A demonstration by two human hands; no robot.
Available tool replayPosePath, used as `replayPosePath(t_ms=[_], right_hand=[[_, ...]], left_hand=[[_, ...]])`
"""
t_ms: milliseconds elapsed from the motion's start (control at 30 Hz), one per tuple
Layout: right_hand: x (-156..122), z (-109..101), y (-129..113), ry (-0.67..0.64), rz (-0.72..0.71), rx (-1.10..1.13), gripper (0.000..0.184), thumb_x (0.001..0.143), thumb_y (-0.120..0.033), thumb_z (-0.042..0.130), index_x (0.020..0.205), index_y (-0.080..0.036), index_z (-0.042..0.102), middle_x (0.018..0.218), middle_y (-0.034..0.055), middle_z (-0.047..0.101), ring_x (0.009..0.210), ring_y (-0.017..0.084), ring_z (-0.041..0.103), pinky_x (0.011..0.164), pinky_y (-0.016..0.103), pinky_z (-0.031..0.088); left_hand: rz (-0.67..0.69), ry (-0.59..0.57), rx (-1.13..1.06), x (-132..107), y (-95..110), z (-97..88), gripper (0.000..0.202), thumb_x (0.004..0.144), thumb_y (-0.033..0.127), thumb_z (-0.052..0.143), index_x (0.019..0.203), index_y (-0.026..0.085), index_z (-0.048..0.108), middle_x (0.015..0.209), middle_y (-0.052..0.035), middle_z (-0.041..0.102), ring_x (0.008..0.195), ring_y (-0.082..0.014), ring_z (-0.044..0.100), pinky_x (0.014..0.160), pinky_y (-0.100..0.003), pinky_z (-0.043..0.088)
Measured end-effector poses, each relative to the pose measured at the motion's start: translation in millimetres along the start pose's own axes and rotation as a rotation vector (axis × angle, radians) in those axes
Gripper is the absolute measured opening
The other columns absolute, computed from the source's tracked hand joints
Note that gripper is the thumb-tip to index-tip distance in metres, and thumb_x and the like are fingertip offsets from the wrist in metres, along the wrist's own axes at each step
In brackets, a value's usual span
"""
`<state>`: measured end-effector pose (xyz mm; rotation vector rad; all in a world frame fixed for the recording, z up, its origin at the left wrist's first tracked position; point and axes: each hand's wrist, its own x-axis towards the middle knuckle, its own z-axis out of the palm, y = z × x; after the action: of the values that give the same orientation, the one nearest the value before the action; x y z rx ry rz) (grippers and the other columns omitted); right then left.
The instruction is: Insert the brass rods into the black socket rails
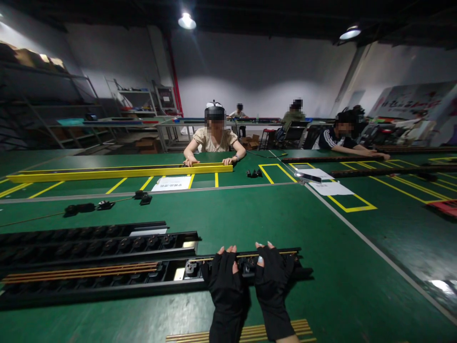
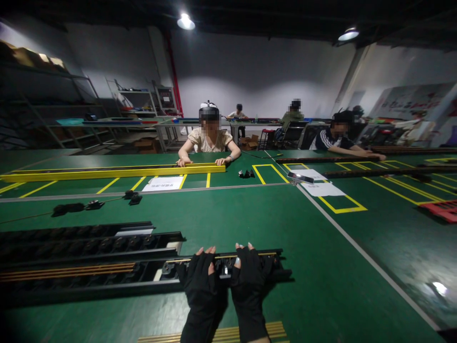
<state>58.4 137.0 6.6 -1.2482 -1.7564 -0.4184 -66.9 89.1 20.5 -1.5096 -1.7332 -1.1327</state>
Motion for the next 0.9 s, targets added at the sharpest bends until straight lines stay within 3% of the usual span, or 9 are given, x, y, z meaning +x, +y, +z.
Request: replayPosePath(t_ms=[167,333,533,900], right_hand=[[-3,2,14,0.015,0.024,-0.033,0.038,0.097,-0.025,0.039,0.121,-0.018,0.067,0.118,0.0096,0.073,0.123,0.029,0.058,0.113,0.056,0.022],[-4,5,25,0.032,0.042,-0.028,0.035,0.096,-0.024,0.040,0.117,-0.021,0.069,0.111,0.0066,0.075,0.119,0.026,0.060,0.111,0.052,0.025],[-2,7,32,0.075,0.074,-0.115,0.036,0.096,-0.026,0.040,0.116,-0.021,0.070,0.114,0.0092,0.073,0.121,0.030,0.057,0.104,0.052,0.031],[2,2,47,0.137,0.185,-0.084,0.037,0.099,-0.032,0.036,0.113,-0.021,0.068,0.111,0.0082,0.072,0.119,0.029,0.059,0.105,0.053,0.030]], left_hand=[[-0.016,-0.010,-0.011,0,0,-0.5,0.037,0.092,0.010,0.045,0.120,0.019,0.067,0.110,-0.0079,0.075,0.112,-0.0242,0.065,0.115,-0.046,0.020],[-0.022,-0.014,-0.012,-2,0,0.1,0.037,0.093,0.012,0.044,0.120,0.020,0.068,0.110,-0.0081,0.075,0.112,-0.0230,0.066,0.113,-0.043,0.026],[0.000,-0.010,0.004,-4,-3,2.8,0.039,0.092,0.010,0.045,0.122,0.022,0.066,0.110,-0.0069,0.075,0.111,-0.0229,0.066,0.116,-0.046,0.021],[0.014,0.006,-0.004,-1,-2,0.6,0.037,0.091,0.009,0.045,0.120,0.018,0.067,0.109,-0.0067,0.076,0.112,-0.0214,0.064,0.112,-0.039,0.028]])
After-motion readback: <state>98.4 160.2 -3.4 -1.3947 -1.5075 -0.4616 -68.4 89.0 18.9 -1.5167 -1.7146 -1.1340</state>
